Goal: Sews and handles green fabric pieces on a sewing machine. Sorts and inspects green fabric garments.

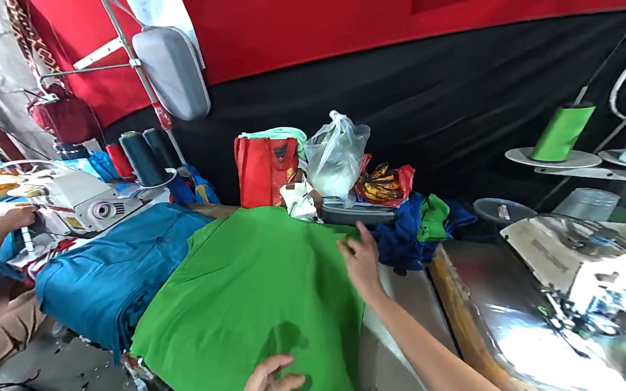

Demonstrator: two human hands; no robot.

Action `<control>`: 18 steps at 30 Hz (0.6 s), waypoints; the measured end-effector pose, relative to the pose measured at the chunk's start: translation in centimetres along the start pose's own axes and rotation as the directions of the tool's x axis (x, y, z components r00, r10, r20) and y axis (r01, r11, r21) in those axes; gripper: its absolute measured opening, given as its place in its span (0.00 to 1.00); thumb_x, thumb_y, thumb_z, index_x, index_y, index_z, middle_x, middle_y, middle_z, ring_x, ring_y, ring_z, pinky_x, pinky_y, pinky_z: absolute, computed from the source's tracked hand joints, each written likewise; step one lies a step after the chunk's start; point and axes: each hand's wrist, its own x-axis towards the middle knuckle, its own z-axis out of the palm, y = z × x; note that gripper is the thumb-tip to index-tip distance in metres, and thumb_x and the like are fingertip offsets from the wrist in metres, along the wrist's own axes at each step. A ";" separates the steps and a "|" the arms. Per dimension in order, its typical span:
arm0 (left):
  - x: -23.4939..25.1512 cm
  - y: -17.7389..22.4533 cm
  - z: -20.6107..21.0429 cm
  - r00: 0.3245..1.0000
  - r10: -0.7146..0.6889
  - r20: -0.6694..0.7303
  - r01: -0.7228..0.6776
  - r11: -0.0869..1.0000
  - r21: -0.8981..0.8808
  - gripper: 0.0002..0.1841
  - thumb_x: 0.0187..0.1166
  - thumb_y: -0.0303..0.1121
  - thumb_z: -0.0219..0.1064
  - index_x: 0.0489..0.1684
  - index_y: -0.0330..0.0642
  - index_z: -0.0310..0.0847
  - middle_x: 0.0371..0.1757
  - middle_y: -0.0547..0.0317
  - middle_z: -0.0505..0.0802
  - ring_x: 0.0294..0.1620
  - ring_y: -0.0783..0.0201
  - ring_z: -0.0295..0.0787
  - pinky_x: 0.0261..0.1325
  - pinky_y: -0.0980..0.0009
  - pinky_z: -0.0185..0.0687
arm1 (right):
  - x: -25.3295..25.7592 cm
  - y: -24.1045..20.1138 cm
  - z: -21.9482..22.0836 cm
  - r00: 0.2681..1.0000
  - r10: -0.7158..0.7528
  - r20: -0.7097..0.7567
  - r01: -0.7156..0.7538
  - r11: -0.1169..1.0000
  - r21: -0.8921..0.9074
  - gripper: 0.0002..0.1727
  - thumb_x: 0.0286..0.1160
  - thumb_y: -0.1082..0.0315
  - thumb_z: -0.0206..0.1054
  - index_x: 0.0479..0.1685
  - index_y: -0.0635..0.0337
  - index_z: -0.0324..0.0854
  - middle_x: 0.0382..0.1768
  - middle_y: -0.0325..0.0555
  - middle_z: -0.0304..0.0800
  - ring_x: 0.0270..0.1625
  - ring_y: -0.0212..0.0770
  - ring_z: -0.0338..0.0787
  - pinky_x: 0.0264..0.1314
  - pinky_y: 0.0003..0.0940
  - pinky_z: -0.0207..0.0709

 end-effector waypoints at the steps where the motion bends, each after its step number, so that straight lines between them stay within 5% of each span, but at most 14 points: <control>1: 0.2 0.1 -0.1 0.999 -0.003 -0.036 0.003 1.000 0.009 0.20 0.77 0.29 0.71 0.61 0.21 0.81 0.69 0.26 0.81 0.73 0.49 0.80 0.77 0.59 0.76 | -0.9 -0.7 0.6 0.994 -0.073 0.077 0.075 0.997 -0.023 0.16 0.82 0.61 0.67 0.48 0.68 0.92 0.85 0.68 0.64 0.87 0.69 0.62 0.86 0.68 0.55; 4: 1.6 0.0 -0.7 0.985 0.022 -0.170 -0.003 0.994 0.110 0.32 0.76 0.32 0.73 0.74 0.19 0.69 0.78 0.21 0.73 0.81 0.47 0.72 0.77 0.57 0.74 | -4.5 -4.5 1.4 0.929 -0.114 0.351 0.112 0.993 0.027 0.15 0.83 0.60 0.66 0.54 0.57 0.94 0.80 0.61 0.74 0.84 0.60 0.69 0.85 0.57 0.62; 7: 3.5 -2.9 -1.1 0.946 0.212 -0.245 -0.102 0.913 0.395 0.40 0.79 0.56 0.67 0.87 0.42 0.60 0.87 0.39 0.69 0.91 0.52 0.58 0.90 0.53 0.56 | -7.5 -7.5 0.7 0.842 -0.259 0.473 0.225 0.966 0.129 0.15 0.84 0.65 0.61 0.50 0.64 0.93 0.57 0.60 0.87 0.63 0.52 0.85 0.70 0.44 0.77; 8: 4.3 -3.4 -1.4 0.938 0.257 -0.233 -0.129 0.883 0.452 0.41 0.78 0.59 0.66 0.86 0.44 0.60 0.87 0.40 0.70 0.92 0.47 0.57 0.89 0.43 0.52 | -8.2 -8.0 0.6 0.808 -0.356 0.469 0.286 0.933 0.217 0.15 0.84 0.68 0.61 0.47 0.67 0.92 0.48 0.58 0.89 0.55 0.48 0.88 0.62 0.39 0.81; 10: 5.8 -3.3 -2.1 0.936 0.299 -0.187 -0.183 0.864 0.469 0.37 0.76 0.55 0.69 0.78 0.37 0.70 0.76 0.40 0.83 0.85 0.43 0.70 0.85 0.32 0.52 | -9.2 -8.8 0.6 0.763 -0.547 0.345 0.379 0.810 0.447 0.11 0.79 0.74 0.62 0.42 0.70 0.91 0.39 0.54 0.91 0.45 0.38 0.90 0.54 0.28 0.82; 12: 7.0 -2.3 -3.1 0.951 0.278 -0.134 -0.193 0.876 0.443 0.21 0.83 0.44 0.65 0.60 0.35 0.84 0.55 0.50 0.95 0.65 0.57 0.90 0.81 0.42 0.66 | -9.9 -9.4 0.3 0.814 -0.533 0.232 0.356 0.772 0.527 0.13 0.78 0.68 0.69 0.53 0.67 0.89 0.46 0.48 0.94 0.53 0.32 0.91 0.61 0.27 0.83; 14: 8.0 -1.0 -4.1 0.963 0.251 -0.099 -0.182 0.874 0.450 0.11 0.81 0.32 0.62 0.45 0.36 0.89 0.40 0.55 0.95 0.46 0.65 0.94 0.59 0.63 0.87 | -10.8 -9.4 -0.1 0.895 -0.350 0.276 0.198 0.867 0.458 0.35 0.65 0.54 0.80 0.72 0.61 0.78 0.57 0.47 0.89 0.60 0.34 0.87 0.65 0.32 0.81; 16: 8.7 0.8 -5.1 0.968 0.227 -0.108 -0.155 0.877 0.455 0.11 0.77 0.27 0.61 0.46 0.36 0.90 0.41 0.54 0.94 0.41 0.64 0.93 0.47 0.65 0.90 | -12.5 -9.4 -0.4 0.901 -0.141 0.410 -0.005 0.942 0.335 0.51 0.55 0.55 0.86 0.84 0.60 0.66 0.67 0.53 0.83 0.69 0.42 0.83 0.72 0.41 0.79; 18: 9.2 3.1 -6.4 0.967 0.205 -0.153 -0.103 0.858 0.503 0.11 0.80 0.28 0.63 0.50 0.35 0.89 0.44 0.51 0.95 0.43 0.60 0.94 0.48 0.58 0.91 | -14.7 -9.6 -0.6 0.876 -0.014 0.482 -0.096 0.974 0.203 0.45 0.63 0.65 0.81 0.84 0.65 0.64 0.69 0.60 0.84 0.71 0.48 0.86 0.75 0.45 0.79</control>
